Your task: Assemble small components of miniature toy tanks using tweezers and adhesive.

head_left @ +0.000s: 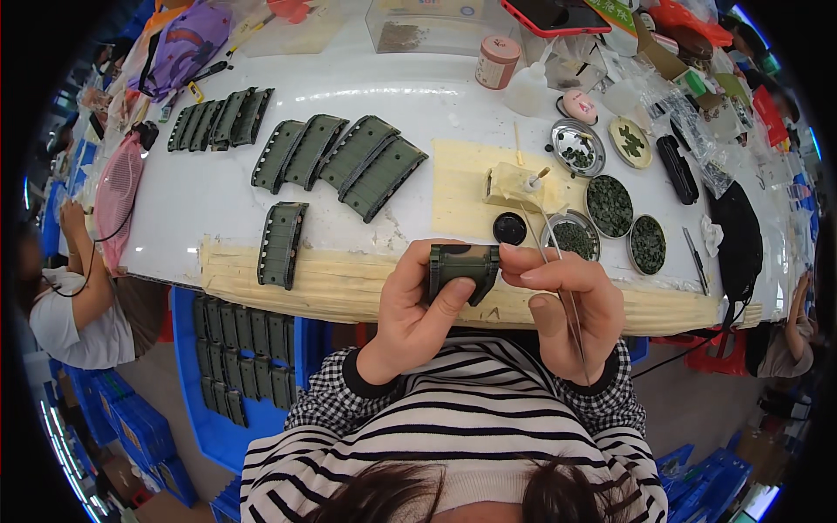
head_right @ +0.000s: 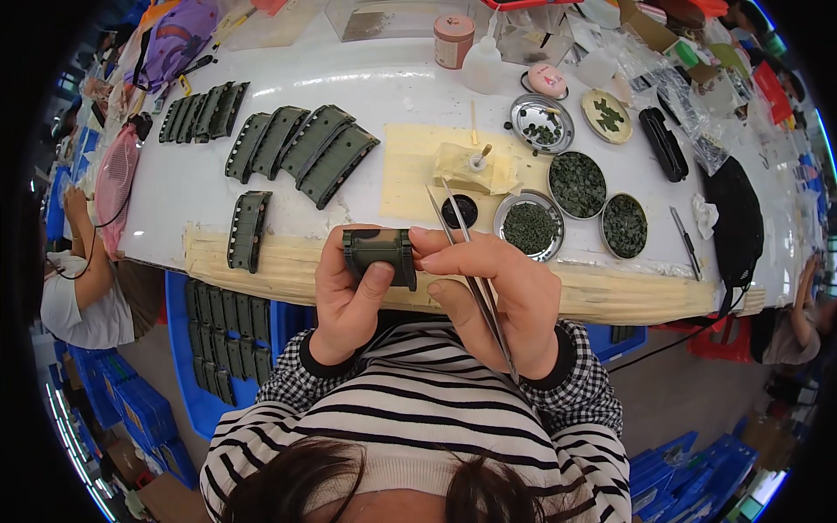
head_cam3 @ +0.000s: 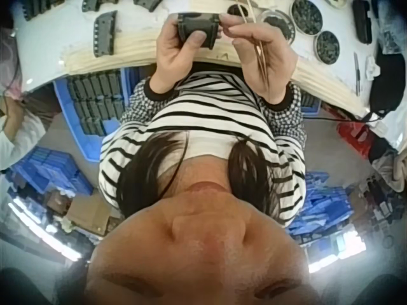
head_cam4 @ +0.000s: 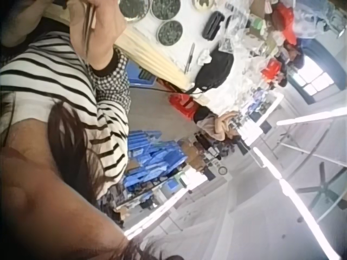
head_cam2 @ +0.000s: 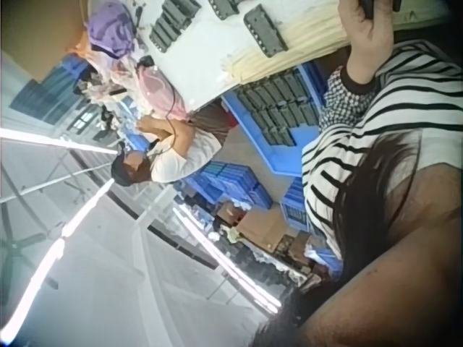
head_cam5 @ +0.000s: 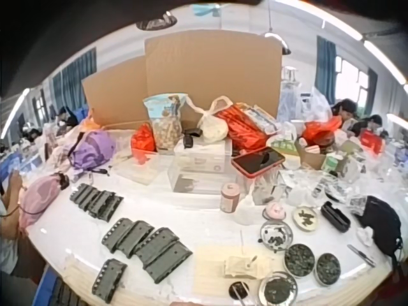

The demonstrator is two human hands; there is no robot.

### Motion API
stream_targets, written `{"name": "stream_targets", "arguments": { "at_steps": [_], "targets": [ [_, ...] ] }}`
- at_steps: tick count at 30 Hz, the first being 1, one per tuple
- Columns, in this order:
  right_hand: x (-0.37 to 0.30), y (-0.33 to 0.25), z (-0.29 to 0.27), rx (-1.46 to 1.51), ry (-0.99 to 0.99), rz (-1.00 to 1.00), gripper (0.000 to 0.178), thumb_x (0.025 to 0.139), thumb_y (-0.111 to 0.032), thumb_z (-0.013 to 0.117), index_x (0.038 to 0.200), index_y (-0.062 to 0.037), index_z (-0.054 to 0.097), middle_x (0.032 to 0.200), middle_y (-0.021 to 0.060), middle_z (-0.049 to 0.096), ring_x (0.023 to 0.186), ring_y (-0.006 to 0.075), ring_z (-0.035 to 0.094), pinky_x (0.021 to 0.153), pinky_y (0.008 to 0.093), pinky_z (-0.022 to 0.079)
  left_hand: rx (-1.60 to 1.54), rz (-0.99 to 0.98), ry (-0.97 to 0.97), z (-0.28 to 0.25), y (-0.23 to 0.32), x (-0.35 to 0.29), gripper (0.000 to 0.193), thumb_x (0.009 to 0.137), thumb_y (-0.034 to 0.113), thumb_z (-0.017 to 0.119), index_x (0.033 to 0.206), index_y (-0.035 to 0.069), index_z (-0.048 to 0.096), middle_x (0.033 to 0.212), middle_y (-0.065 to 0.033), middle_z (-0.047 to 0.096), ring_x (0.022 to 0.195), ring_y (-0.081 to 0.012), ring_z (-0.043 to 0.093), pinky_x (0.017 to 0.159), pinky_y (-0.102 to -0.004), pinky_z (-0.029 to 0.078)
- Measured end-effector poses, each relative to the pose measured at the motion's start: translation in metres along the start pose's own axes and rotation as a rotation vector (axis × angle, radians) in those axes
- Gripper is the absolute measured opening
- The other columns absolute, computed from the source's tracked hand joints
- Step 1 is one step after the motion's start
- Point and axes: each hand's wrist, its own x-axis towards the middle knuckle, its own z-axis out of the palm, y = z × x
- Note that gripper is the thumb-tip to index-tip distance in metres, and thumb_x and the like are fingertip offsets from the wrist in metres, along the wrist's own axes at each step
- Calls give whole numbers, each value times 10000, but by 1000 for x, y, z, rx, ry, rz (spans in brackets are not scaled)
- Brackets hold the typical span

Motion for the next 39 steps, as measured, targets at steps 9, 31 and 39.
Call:
{"name": "stream_targets", "arguments": {
  "at_steps": [9,31,39],
  "targets": [
    [0,3,-2,217,9,-98,343,943,-196,595,1171,49,520,1176,255,596,1051,284,632,901,350,507,-923,-425,-118,2,-5,-1,387,1022,324,399,1305,61,384,927,-117,569,756,-226,590,702,-385,565],
    [42,-30,-42,-607,-379,-423,361,659,-141,807,976,-6,699,913,144,697,765,256,697,628,299,547,-679,-525,-100,-2,5,0,332,1017,223,455,1292,37,435,980,-140,623,862,-189,649,765,-351,573],
    [47,-28,-43,-619,-406,-437,324,682,-163,796,964,-28,710,907,128,703,744,243,696,608,291,539,-666,-506,-119,-4,3,0,330,1017,209,456,1295,34,436,979,-134,624,863,-180,645,767,-339,571]
  ]
}}
